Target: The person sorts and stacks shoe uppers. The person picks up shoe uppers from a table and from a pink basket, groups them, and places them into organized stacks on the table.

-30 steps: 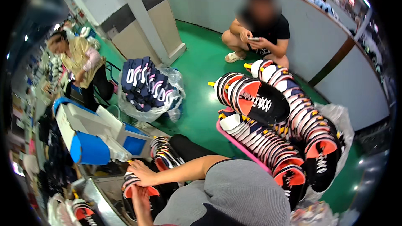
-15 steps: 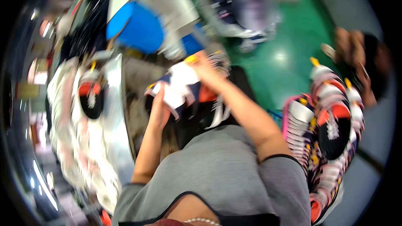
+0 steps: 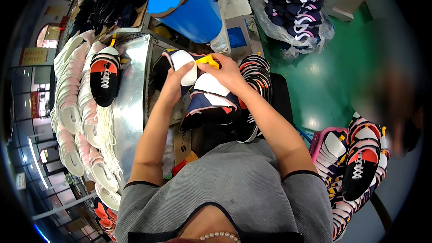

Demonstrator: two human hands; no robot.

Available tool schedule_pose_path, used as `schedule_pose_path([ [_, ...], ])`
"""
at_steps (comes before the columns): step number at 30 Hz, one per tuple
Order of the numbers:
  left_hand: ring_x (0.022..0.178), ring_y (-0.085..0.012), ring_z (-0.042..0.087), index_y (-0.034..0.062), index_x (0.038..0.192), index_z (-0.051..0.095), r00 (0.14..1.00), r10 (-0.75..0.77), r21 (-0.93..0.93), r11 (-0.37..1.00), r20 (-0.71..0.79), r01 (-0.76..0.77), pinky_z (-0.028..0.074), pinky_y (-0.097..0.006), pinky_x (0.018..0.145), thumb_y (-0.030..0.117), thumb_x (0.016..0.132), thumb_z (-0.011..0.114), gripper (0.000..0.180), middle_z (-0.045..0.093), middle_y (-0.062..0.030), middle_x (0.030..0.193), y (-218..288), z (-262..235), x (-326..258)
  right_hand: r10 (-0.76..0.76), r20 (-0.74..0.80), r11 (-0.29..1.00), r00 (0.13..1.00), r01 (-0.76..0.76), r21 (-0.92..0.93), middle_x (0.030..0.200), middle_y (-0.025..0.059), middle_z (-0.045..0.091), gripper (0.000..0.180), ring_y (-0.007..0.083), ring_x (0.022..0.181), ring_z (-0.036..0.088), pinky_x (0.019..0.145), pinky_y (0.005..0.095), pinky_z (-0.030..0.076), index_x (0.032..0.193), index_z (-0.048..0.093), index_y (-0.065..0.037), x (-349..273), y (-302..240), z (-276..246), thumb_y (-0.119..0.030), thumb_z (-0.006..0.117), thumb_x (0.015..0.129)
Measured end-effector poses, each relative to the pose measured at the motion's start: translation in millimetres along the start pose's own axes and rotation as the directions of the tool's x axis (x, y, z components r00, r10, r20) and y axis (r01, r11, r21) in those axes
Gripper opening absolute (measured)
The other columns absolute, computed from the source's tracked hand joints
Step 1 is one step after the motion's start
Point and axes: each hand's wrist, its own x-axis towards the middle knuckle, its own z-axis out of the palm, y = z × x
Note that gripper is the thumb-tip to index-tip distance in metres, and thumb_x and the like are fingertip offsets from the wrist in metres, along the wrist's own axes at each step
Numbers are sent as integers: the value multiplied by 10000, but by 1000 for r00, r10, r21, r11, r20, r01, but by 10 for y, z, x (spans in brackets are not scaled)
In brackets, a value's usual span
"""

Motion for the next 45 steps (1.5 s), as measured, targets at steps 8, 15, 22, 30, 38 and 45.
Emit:
schedule_pose_path([
  [8, 916, -169, 607, 1, 1078, 597, 995, 75, 24, 997, 58, -77, 444, -290, 828, 169, 806, 662, 326, 638, -67, 1017, -253, 253, 523, 262, -10, 952, 965, -257, 165, 818, 28, 602, 283, 76, 726, 517, 643, 231, 420, 1011, 620, 5, 301, 205, -323, -258, 570, 919],
  [15, 953, -241, 617, -23, 1116, 565, 998, -19, -79, 997, -60, 14, 475, -354, 848, 105, 822, 546, 321, 627, -134, 1054, -330, 297, 844, 321, 94, 916, 943, -334, 221, 838, 61, 641, 298, 111, 715, 563, 661, 246, 449, 973, 620, 37, 657, 299, -414, -247, 587, 890],
  [22, 938, -298, 611, -40, 1091, 520, 938, -347, -662, 707, -18, 248, 499, -436, 838, 67, 880, 477, 240, 607, -167, 1024, -305, 275, 841, 365, -77, 911, 928, -339, 233, 786, 45, 622, 299, 106, 649, 581, 594, 237, 479, 870, 637, -41, 272, 346, -1005, -320, 548, 932],
  [30, 1022, -211, 585, -42, 1246, 461, 876, 403, 105, 915, -264, -389, 461, -322, 886, 148, 921, 527, 382, 577, -123, 1156, -147, 404, -999, 471, -248, 818, 846, -315, 481, 813, 66, 618, 330, 145, 691, 585, 632, 286, 501, 943, 602, -6, -132, 509, -1192, -329, 533, 944],
  [38, 920, -150, 586, -11, 1140, 532, 994, 104, 27, 994, -41, -103, 470, -281, 799, 140, 784, 729, 435, 622, -65, 1002, -509, 601, -793, 471, -77, 751, 879, -354, 557, 866, 99, 647, 261, 174, 763, 605, 706, 298, 491, 919, 623, 17, -266, 341, -280, -229, 539, 937],
  [45, 874, -236, 660, -29, 1125, 541, 993, 11, -233, 972, -116, -38, 537, -333, 784, 109, 806, 653, 365, 642, -134, 1002, -122, 144, -432, 238, -138, 960, 961, -212, 183, 851, 80, 662, 179, 143, 747, 627, 695, 274, 503, 988, 642, 2, -224, 224, -723, -108, 549, 881],
])
